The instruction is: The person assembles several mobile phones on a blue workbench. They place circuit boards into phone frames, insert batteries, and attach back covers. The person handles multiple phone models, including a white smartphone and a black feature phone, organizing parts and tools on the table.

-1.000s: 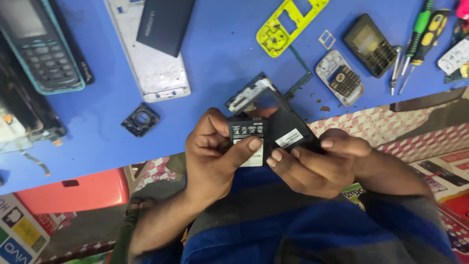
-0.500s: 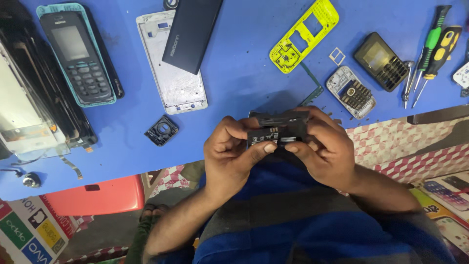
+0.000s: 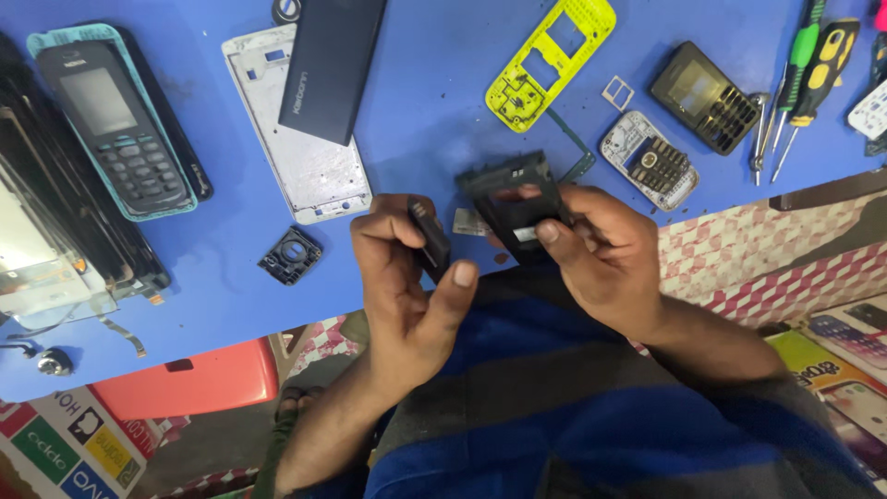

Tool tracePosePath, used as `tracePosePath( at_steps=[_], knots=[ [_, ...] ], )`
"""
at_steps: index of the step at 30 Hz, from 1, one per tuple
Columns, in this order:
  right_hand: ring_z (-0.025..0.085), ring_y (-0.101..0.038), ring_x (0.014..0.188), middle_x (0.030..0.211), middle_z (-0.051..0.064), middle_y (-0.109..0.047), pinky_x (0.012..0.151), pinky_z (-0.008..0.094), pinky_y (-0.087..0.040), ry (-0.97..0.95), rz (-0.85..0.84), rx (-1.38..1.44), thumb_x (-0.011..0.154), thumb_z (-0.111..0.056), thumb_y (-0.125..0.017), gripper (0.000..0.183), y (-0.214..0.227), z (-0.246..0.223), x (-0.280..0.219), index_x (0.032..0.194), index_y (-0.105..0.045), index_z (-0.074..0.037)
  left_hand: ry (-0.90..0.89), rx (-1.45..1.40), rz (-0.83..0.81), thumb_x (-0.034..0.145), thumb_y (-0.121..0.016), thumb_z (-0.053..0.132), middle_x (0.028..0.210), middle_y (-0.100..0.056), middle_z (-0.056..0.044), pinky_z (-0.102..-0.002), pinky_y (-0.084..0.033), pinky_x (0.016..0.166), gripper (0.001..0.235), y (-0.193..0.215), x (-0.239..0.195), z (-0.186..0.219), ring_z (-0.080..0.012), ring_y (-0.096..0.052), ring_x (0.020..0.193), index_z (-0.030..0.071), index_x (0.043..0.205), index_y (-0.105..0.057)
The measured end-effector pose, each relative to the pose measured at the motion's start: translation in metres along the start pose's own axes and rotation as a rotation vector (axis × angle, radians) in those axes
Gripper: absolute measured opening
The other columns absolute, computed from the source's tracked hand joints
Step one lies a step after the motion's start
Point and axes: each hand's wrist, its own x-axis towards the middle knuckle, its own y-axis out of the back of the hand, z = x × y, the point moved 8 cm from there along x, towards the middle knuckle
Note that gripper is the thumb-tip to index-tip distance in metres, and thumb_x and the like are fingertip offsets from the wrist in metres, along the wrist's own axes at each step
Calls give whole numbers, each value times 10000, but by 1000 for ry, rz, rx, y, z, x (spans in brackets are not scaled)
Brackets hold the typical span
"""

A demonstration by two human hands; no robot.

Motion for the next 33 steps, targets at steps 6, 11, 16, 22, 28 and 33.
tracePosePath(
  at_steps=[6, 11, 16, 22, 28, 33],
  knots=[
    [250, -556, 1390, 1502, 186, -531, 1204, 430, -466, 3, -124, 440, 1190, -197, -529, 345, -14, 21, 2, 1484, -445, -38, 120, -93, -4, 1044, -661, -150, 1218, -589, -142, -242, -575, 912, 292, -16, -3, -6, -132, -656, 1058, -31, 1259, -504],
    [250, -476, 1451, 1600, 194, -448, 1231, 439, -411, -28, -185, 589, 1199, -206, -504, 342, -20, 31, 4, 1501, -407, -79, 132, -26, 57, 1009, -735, -95, 1197, -699, -138, -219, -651, 898, 386, -14, 4, -7, -131, -732, 1089, -37, 1314, -505],
    [240, -470, 1471, 1610, 176, -426, 1258, 444, -417, 22, -238, 537, 1201, -150, -517, 342, -20, 33, -2, 1507, -374, -99, -110, 522, 43, 919, -891, 35, 1037, -720, -64, -244, -556, 718, 416, -17, 10, 19, -152, -693, 886, 5, 1225, -610],
    [259, -494, 1478, 1564, 181, -473, 1284, 435, -409, 62, -267, 320, 1153, -151, -570, 506, -11, 26, -8, 1586, -318, -78, -336, 702, 17, 869, -968, 141, 1004, -684, -17, -308, -462, 682, 469, -26, 15, 38, -162, -609, 790, 58, 1183, -630],
    [247, -537, 1439, 1547, 189, -502, 1198, 404, -456, -5, -278, 273, 1093, -91, -600, 526, -5, 33, -17, 1539, -328, -26, -203, 575, -7, 821, -953, 147, 978, -654, -53, -268, -479, 659, 503, -22, 20, 33, -163, -589, 822, 18, 1184, -630],
    [197, -485, 1454, 1542, 156, -452, 1216, 363, -441, 1, -306, 288, 1075, -66, -656, 589, -7, 33, -19, 1534, -291, -14, -125, 482, -37, 847, -917, 114, 971, -620, -72, -273, -478, 667, 387, -18, 24, 28, -142, -593, 786, 17, 1109, -649]
  ],
)
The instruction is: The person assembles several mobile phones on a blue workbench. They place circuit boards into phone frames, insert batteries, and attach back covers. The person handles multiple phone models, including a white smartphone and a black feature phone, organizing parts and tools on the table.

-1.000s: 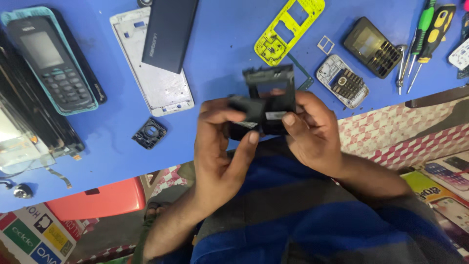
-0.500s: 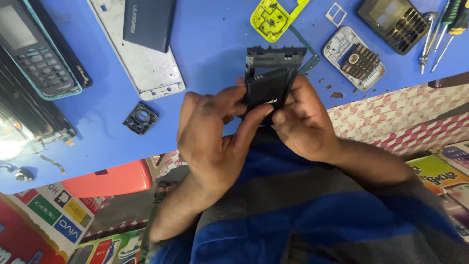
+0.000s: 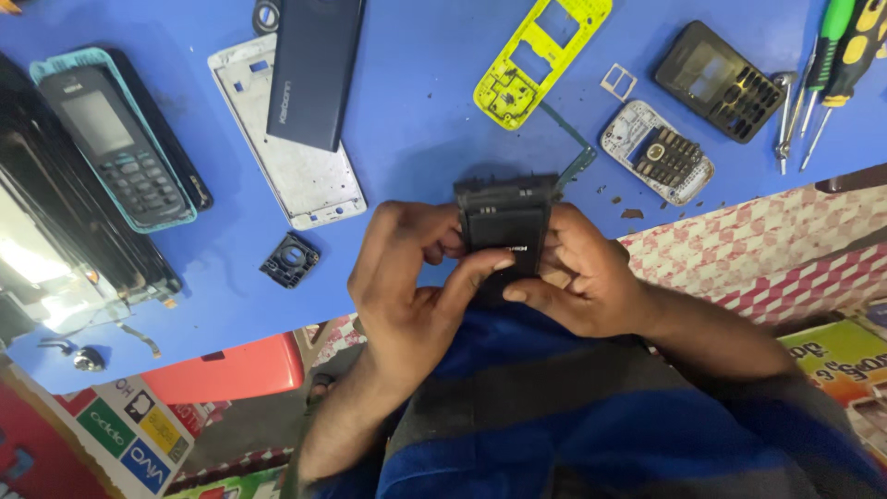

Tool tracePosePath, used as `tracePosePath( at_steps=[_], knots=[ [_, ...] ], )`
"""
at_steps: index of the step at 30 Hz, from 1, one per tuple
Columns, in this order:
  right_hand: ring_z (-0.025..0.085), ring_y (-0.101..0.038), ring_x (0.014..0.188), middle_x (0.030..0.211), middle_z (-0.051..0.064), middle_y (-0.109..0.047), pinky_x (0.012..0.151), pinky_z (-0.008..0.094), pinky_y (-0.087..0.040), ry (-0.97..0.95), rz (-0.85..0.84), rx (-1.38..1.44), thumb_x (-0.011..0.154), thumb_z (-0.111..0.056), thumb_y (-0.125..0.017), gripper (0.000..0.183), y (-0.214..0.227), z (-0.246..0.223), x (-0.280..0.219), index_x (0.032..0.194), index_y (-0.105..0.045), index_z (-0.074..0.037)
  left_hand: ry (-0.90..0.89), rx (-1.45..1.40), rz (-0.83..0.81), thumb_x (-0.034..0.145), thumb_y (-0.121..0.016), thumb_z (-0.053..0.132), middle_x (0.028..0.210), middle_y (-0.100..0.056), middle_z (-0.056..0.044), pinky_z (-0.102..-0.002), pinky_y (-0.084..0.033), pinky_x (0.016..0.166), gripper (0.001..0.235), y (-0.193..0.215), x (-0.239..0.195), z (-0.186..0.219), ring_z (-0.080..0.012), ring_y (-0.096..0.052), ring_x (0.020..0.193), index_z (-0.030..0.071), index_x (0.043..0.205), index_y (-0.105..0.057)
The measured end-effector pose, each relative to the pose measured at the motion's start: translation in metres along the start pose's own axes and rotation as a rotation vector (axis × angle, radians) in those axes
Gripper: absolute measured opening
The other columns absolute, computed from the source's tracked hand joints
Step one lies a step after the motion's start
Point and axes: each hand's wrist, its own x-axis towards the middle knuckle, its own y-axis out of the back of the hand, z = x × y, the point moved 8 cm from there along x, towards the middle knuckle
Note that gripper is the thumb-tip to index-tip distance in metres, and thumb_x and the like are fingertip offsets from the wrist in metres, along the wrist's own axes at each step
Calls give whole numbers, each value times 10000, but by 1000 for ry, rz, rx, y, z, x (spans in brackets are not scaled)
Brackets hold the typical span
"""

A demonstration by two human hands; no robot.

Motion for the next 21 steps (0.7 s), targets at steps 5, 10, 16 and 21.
tracePosePath(
  at_steps=[5, 10, 16, 21],
  knots=[
    [151, -608, 1219, 1383, 156, -579, 1005, 298, -524, -175, 90, -123, 1027, -58, -689, 606, 9, 11, -3, 1523, -349, 10, 147, -105, -24, 848, -916, 89, 844, -561, -37, -282, -426, 642, 305, 0, -3, -25, -125, -521, 713, 21, 1008, -666],
    [158, -601, 1280, 1402, 152, -589, 1073, 312, -521, -130, 89, -153, 1050, -86, -648, 521, 1, 1, 7, 1487, -391, 34, 94, -117, -20, 876, -911, 104, 895, -563, -50, -257, -454, 642, 330, 4, 2, -23, -130, -544, 723, 18, 1051, -645],
    [158, -635, 1240, 1336, 130, -636, 1057, 301, -522, -189, 82, -152, 1045, -120, -650, 485, -2, 4, 9, 1442, -420, 36, 273, -421, -101, 912, -791, 79, 1140, -658, -101, -230, -570, 662, 393, -5, -7, -42, -108, -657, 937, -22, 1236, -593],
    [59, -597, 1008, 1166, 55, -656, 865, 210, -487, -229, 159, -171, 1065, -153, -659, 393, 3, 11, 4, 1382, -514, 29, 440, -706, -135, 1009, -729, 48, 1136, -753, -78, -177, -549, 629, 329, -26, -24, -61, -42, -680, 879, -7, 1289, -565]
  ],
)
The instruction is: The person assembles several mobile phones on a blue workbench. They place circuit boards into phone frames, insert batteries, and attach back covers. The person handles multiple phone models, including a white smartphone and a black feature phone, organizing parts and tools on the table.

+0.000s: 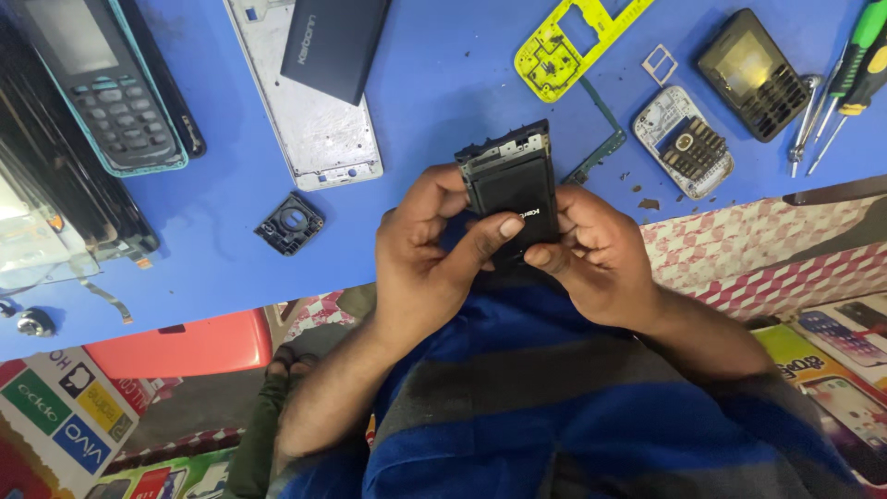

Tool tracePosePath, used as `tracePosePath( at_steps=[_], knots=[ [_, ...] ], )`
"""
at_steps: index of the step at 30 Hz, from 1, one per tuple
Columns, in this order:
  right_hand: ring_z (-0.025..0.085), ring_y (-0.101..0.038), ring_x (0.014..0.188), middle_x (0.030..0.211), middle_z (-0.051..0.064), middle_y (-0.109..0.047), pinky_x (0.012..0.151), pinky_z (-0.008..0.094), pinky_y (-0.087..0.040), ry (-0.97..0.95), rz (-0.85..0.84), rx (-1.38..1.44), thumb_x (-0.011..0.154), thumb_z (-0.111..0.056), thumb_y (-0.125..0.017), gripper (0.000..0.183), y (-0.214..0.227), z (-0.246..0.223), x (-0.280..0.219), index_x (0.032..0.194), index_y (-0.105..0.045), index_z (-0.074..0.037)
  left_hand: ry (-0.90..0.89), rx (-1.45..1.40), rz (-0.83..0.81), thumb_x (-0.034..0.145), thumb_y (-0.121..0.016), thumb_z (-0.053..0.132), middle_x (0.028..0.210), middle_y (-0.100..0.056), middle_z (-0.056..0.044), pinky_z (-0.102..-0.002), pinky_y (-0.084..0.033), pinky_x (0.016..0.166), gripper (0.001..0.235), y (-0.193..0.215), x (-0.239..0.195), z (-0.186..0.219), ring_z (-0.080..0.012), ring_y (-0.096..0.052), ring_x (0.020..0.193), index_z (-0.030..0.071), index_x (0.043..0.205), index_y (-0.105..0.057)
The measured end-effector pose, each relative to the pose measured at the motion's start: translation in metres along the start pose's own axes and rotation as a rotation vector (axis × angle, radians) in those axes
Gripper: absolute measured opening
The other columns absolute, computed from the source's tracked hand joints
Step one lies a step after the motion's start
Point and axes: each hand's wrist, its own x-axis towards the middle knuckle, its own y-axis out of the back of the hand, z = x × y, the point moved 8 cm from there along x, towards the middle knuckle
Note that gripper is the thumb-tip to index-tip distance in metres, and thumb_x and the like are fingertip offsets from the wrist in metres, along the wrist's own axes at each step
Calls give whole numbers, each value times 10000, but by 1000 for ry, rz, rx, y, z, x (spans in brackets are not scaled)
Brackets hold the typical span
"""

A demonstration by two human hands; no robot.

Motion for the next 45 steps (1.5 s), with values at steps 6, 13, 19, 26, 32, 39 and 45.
tracePosePath(
  at_steps=[6, 13, 19, 26, 32, 39, 45],
  knots=[
    [26, -550, 898, 1085, 19, -657, 762, 185, -436, -19, 62, 7, 1068, -174, -669, 352, 4, 6, -2, 1332, -550, 26, -12, -8, -19, 1016, -728, 18, 1135, -763, -90, -180, -557, 682, 311, 1, -2, -9, -35, -674, 902, -1, 1275, -557],
    [29, -570, 937, 1111, 28, -668, 786, 185, -459, 17, 77, -14, 1072, -179, -649, 328, 2, 6, 0, 1314, -555, 22, 42, -12, 11, 993, -724, 4, 1087, -768, -86, -185, -576, 661, 261, 0, 0, -16, -44, -693, 892, 3, 1198, -563],
    [15, -514, 833, 1020, 26, -651, 712, 175, -412, -51, 96, -35, 1072, -151, -643, 290, 2, 7, -2, 1290, -586, 31, 43, -6, 56, 1003, -723, 14, 1069, -774, -89, -187, -579, 651, 258, 2, -3, -16, -45, -699, 873, -11, 1211, -571],
    [124, -633, 1168, 1259, 97, -639, 1018, 268, -525, 22, -46, -13, 1080, -97, -616, 365, -11, -12, 8, 1387, -490, 54, -11, -68, 120, 1039, -690, 4, 1098, -756, -87, -163, -495, 622, 325, 4, -1, -10, -27, -658, 845, -34, 1324, -538],
    [132, -643, 1162, 1244, 88, -644, 1035, 298, -540, -128, -7, 438, 1023, -190, -573, 403, -9, -1, 13, 1340, -511, 52, 27, -17, 133, 1042, -680, 22, 1062, -764, -93, -158, -490, 547, 309, 5, 2, -10, -29, -671, 797, -39, 1310, -540],
    [-9, -507, 818, 975, -23, -633, 690, 168, -389, -28, 83, -133, 1086, -151, -634, 243, 6, 1, 3, 1248, -602, 27, 8, -6, 87, 1026, -719, 44, 1012, -754, -69, -176, -523, 543, 294, -2, 2, -7, -19, -666, 779, -13, 1238, -523],
    [-16, -509, 799, 986, -31, -631, 725, 177, -396, 65, 109, -119, 1113, -178, -613, 221, 4, -1, 0, 1224, -608, 13, -85, 129, 88, 1041, -741, 38, 916, -746, -53, -179, -491, 535, 267, -4, 1, -3, 4, -631, 643, -7, 1195, -527]
  ],
)
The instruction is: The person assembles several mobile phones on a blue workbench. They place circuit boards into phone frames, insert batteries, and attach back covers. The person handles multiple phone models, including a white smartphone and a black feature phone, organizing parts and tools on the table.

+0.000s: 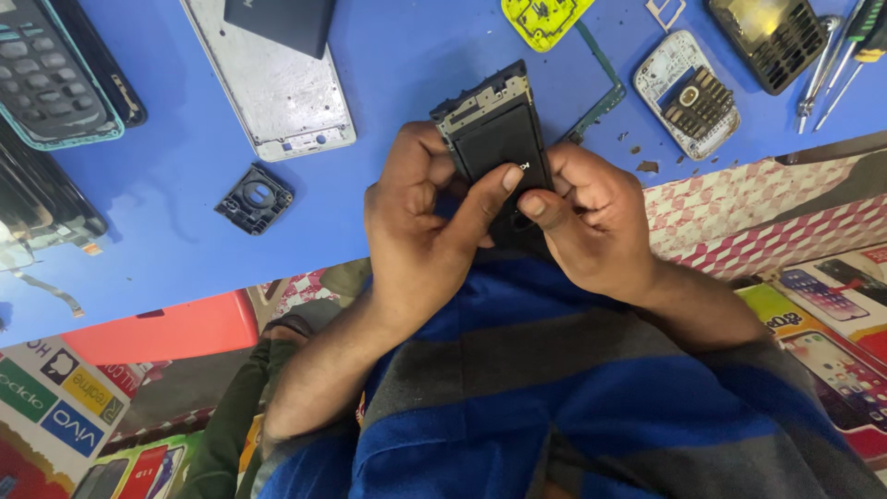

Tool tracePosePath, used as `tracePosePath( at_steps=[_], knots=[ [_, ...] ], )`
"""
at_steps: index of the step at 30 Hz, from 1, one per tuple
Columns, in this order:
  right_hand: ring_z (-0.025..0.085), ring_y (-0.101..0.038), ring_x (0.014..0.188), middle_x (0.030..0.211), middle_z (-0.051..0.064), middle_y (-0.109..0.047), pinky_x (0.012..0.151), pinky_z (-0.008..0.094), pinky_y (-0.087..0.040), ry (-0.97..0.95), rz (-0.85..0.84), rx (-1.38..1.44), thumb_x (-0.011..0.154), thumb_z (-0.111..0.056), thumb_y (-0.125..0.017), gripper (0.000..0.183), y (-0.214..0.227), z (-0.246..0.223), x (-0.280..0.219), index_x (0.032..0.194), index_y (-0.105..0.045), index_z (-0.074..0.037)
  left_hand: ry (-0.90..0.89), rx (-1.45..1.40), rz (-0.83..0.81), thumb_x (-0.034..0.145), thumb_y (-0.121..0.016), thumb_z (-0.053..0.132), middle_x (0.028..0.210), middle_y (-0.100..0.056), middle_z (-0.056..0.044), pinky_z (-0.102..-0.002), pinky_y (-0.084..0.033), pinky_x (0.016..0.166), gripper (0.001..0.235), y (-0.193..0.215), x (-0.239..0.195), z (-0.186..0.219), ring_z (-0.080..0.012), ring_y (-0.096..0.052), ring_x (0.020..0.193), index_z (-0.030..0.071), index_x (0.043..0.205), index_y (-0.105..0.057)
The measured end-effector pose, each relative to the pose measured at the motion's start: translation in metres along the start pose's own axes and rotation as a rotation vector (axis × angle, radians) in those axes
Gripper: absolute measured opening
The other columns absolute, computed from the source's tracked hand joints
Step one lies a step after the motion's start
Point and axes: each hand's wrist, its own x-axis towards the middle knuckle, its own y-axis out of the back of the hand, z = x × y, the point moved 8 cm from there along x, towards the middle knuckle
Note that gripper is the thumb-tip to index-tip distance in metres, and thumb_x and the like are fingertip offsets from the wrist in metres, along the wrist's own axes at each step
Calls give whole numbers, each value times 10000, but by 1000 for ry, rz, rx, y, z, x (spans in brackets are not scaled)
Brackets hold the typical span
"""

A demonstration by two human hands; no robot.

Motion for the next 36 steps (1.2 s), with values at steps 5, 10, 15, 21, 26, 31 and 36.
tracePosePath(
  at_steps=[5, 10, 15, 21, 26, 31, 36],
  knots=[
    [-15, -499, 799, 934, -37, -611, 711, 171, -402, 7, 23, -81, 1129, -161, -633, 180, 5, 0, 1, 1173, -618, 13, -23, 44, 34, 1029, -751, 23, 898, -734, -49, -179, -513, 538, 281, 0, -4, -2, -4, -630, 709, -5, 1193, -525],
    [0, -526, 867, 1015, -27, -627, 739, 167, -418, -91, -16, -12, 1043, -126, -677, 239, 5, 2, 1, 1225, -595, 5, -106, 82, 32, 1020, -783, 43, 891, -739, -57, -207, -552, 632, 289, 5, -4, 3, -46, -670, 766, 2, 1144, -526],
    [49, -636, 1049, 1168, 20, -681, 930, 197, -512, 13, 15, -41, 1036, -98, -651, 253, -2, -6, 4, 1250, -583, 18, -272, 194, 15, 1019, -786, 136, 960, -734, -86, -253, -596, 751, 330, 8, -12, 15, -110, -740, 875, 29, 1206, -536],
    [26, -619, 888, 1031, 21, -689, 826, 186, -492, 37, 80, -143, 1086, -102, -656, 205, 0, -2, 0, 1240, -605, 24, -172, 287, 39, 987, -787, 195, 940, -710, -104, -262, -570, 642, 319, 5, -13, 11, -153, -733, 717, 45, 1182, -584],
    [24, -540, 773, 969, 18, -631, 674, 166, -419, -94, 118, 144, 1052, -114, -684, 305, -9, -3, -4, 1306, -621, 43, -281, 241, 31, 1023, -753, 172, 1028, -711, -116, -260, -584, 798, 302, 17, -19, 33, -160, -732, 916, 23, 1218, -577],
    [38, -629, 953, 1121, 32, -681, 817, 178, -507, -48, -39, -71, 953, -83, -675, 403, -28, -27, 3, 1320, -543, 19, -201, 30, 40, 1021, -735, 106, 1090, -725, -80, -263, -603, 885, 273, 46, -26, 32, -97, -710, 1001, 5, 1238, -605],
    [18, -571, 843, 1065, 39, -687, 706, 140, -428, 38, 66, -201, 983, -23, -723, 361, -12, -45, 10, 1318, -601, 30, -53, -297, 111, 1020, -752, -48, 1100, -697, -87, -258, -551, 886, 219, 74, -30, 15, -110, -661, 1013, -19, 1199, -628]
  ],
)
